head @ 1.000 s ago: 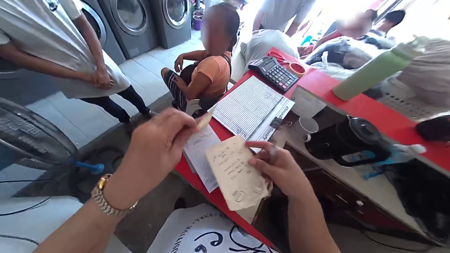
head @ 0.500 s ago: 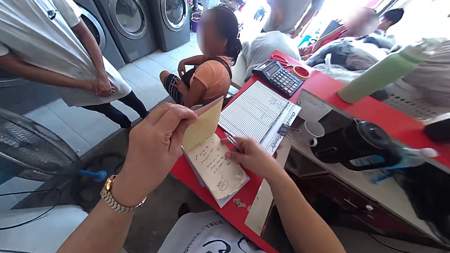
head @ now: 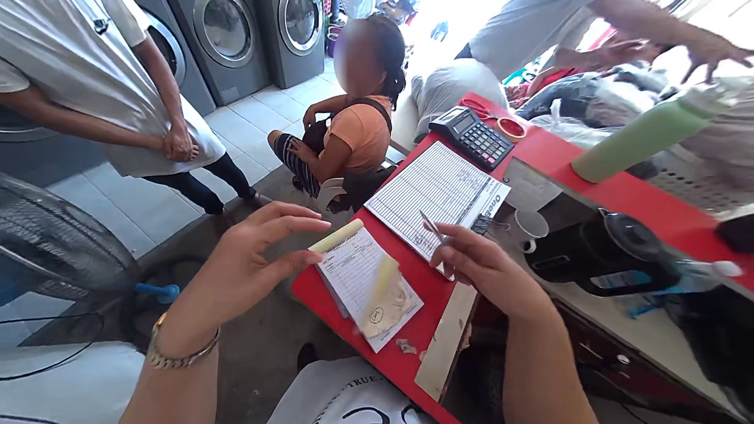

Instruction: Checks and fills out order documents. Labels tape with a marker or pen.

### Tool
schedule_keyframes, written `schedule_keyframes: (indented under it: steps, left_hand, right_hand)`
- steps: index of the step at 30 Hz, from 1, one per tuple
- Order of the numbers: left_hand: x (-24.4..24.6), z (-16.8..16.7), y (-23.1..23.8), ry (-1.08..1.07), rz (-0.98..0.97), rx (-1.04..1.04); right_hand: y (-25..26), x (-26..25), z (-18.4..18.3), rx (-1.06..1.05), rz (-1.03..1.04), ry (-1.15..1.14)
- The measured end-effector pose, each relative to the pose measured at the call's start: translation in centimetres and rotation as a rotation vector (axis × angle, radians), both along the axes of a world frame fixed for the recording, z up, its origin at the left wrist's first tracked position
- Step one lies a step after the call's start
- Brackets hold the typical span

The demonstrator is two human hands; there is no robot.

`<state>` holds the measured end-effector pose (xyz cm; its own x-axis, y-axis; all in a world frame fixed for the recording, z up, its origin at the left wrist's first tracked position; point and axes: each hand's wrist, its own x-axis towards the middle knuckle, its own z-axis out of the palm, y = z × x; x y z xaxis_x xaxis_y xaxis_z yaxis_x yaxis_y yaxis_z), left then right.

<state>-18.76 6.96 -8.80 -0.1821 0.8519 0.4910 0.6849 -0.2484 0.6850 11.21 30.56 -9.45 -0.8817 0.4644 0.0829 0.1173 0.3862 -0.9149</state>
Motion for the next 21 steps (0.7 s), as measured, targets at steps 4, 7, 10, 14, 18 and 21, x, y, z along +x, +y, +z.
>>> schedule_keyframes:
  steps: [4,7,10,14,18,21]
  left_hand:
    - [-0.9,-5.7,1.3,0.017,0.015,-0.179]
    - [0.0,-6.7,1.8,-0.044,0.039,-0.192]
    - [0.7,-6.6,2.0,-0.089,0.058,-0.175]
    - [1.8,-7.3,2.2,-0.180,0.036,-0.176]
    - [3.3,-8.3,2.5,-0.190,0.144,-0.106]
    - [4.5,-9.1,3.0,-0.199,0.247,-0.026]
  right_hand:
    - [0.4,1.9,1.1,-0.142,0.011,0.215]
    - [-0.7,1.9,2.5,-0.479,0.133,0.474]
    - [-2.0,-0.1,2.2,-0.905,0.375,0.721]
    - [-4.2,-4.9,-1.0,-0.803,0.286,0.708]
    - [-5.4,-8.3,-4.3,-0.737,0.107,0.494]
    - [-5.5,-8.5,-5.2,-0.659,0.056,0.415]
